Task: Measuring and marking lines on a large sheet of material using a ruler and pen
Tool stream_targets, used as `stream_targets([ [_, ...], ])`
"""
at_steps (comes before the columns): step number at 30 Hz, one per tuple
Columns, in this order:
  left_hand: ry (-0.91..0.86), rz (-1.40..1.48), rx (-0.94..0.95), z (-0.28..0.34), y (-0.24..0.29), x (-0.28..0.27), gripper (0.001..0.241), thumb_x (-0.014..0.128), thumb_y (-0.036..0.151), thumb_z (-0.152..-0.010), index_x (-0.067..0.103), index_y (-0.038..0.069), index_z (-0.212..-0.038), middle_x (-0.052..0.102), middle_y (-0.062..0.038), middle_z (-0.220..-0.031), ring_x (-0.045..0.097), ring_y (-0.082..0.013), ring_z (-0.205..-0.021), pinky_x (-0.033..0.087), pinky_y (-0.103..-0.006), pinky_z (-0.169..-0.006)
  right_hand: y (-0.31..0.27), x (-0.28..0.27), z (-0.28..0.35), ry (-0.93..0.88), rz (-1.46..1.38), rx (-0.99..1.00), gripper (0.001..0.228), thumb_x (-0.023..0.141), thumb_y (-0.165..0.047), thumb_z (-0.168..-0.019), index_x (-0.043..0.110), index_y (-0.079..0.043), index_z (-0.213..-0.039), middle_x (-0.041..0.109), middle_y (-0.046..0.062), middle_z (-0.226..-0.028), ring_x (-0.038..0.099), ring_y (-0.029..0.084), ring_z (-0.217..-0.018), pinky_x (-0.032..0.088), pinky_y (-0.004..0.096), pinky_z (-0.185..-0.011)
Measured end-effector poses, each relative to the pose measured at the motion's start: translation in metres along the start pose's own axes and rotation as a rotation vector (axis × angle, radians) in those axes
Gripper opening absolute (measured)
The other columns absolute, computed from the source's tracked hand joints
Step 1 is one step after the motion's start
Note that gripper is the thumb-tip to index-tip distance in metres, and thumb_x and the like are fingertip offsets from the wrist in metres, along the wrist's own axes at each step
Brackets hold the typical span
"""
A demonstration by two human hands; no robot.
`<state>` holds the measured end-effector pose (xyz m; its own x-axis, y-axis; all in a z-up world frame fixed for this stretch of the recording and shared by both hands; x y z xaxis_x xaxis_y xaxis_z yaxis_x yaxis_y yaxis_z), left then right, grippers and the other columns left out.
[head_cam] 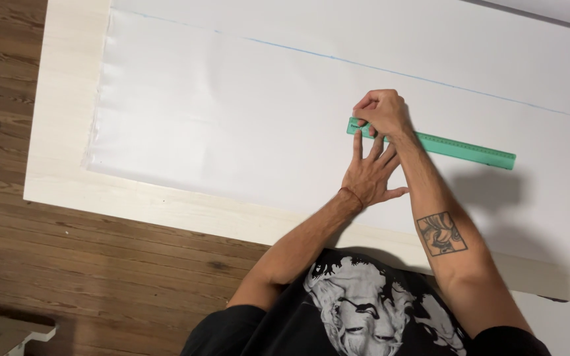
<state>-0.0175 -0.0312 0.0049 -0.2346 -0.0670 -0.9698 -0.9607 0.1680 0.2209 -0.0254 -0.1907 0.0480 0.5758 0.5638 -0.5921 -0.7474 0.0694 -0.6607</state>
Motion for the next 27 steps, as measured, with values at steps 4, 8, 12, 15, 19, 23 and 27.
stream_targets([
  [4, -0.019, -0.001, 0.004, -0.002, 0.0, 0.0, 0.11, 0.045, 0.1, -0.093, 0.037, 0.031, -0.179, 0.043, 0.002, -0.179, 0.032, -0.0354, -0.174, 0.007, -0.0884, -0.143, -0.004, -0.002, 0.001, 0.023, 0.015, -0.009, 0.011, 0.088, -0.023, -0.087, 0.088, -0.021, -0.098, 0.082, -0.001, -0.071, 0.07, 0.012, -0.042, 0.054, 0.025, -0.036],
  [8, -0.054, -0.017, 0.011, 0.004, 0.001, -0.007, 0.108, 0.04, 0.098, -0.097, 0.034, 0.029, -0.18, 0.041, 0.002, -0.18, 0.031, -0.0362, -0.174, 0.006, -0.0881, -0.143, -0.008, 0.001, 0.006, -0.008, 0.065, -0.014, 0.014, 0.084, -0.02, -0.09, 0.088, -0.017, -0.103, 0.084, 0.001, -0.076, 0.073, 0.014, -0.047, 0.058, 0.026, -0.046],
  [12, -0.066, -0.053, 0.014, -0.001, 0.001, -0.007, 0.11, 0.04, 0.099, -0.098, 0.03, 0.029, -0.182, 0.037, 0.002, -0.182, 0.03, -0.0364, -0.174, 0.007, -0.0889, -0.142, -0.008, -0.001, 0.002, -0.012, 0.033, -0.039, 0.015, 0.085, -0.017, -0.088, 0.088, -0.014, -0.103, 0.083, 0.004, -0.074, 0.073, 0.015, -0.047, 0.058, 0.026, -0.047],
  [15, -0.066, -0.021, 0.023, -0.001, -0.001, -0.008, 0.11, 0.046, 0.098, -0.096, 0.035, 0.028, -0.18, 0.039, 0.001, -0.181, 0.03, -0.0366, -0.173, 0.007, -0.0887, -0.142, -0.011, 0.001, 0.001, 0.018, 0.102, -0.035, 0.013, 0.083, -0.019, -0.091, 0.089, -0.017, -0.102, 0.084, 0.001, -0.075, 0.074, 0.015, -0.048, 0.061, 0.029, -0.05],
  [19, -0.043, -0.021, 0.019, 0.003, 0.0, -0.008, 0.109, 0.045, 0.097, -0.097, 0.034, 0.028, -0.181, 0.039, 0.0, -0.181, 0.031, -0.0383, -0.173, 0.007, -0.0894, -0.142, -0.013, 0.002, 0.002, -0.044, 0.156, -0.013, 0.013, 0.084, -0.023, -0.089, 0.089, -0.021, -0.101, 0.084, 0.001, -0.074, 0.076, 0.017, -0.05, 0.062, 0.031, -0.051],
  [23, 0.016, -0.012, 0.018, -0.001, -0.001, -0.01, 0.109, 0.049, 0.095, -0.094, 0.039, 0.027, -0.178, 0.043, 0.0, -0.178, 0.035, -0.0388, -0.172, 0.008, -0.0901, -0.141, -0.012, -0.003, -0.001, -0.021, 0.125, -0.025, 0.013, 0.084, -0.023, -0.089, 0.089, -0.022, -0.101, 0.085, 0.0, -0.076, 0.077, 0.017, -0.051, 0.062, 0.03, -0.051],
  [27, 0.126, 0.032, 0.011, -0.001, -0.003, -0.001, 0.102, 0.044, 0.095, -0.093, 0.052, 0.026, -0.167, 0.054, -0.003, -0.169, 0.039, -0.0418, -0.171, 0.013, -0.0893, -0.141, -0.013, -0.006, 0.001, 0.085, -0.163, -0.019, 0.018, 0.081, -0.016, -0.09, 0.088, -0.016, -0.107, 0.085, 0.005, -0.081, 0.078, 0.016, -0.055, 0.063, 0.027, -0.052],
])
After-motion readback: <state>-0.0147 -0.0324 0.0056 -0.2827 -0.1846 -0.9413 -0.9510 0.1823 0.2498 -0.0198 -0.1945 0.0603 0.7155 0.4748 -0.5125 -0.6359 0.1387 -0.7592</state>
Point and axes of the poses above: each hand's wrist, its own z-axis away from the middle knuckle, its own x-axis out of the palm, y = z × x, the point moved 2 cm from there along -z, towards the middle knuckle
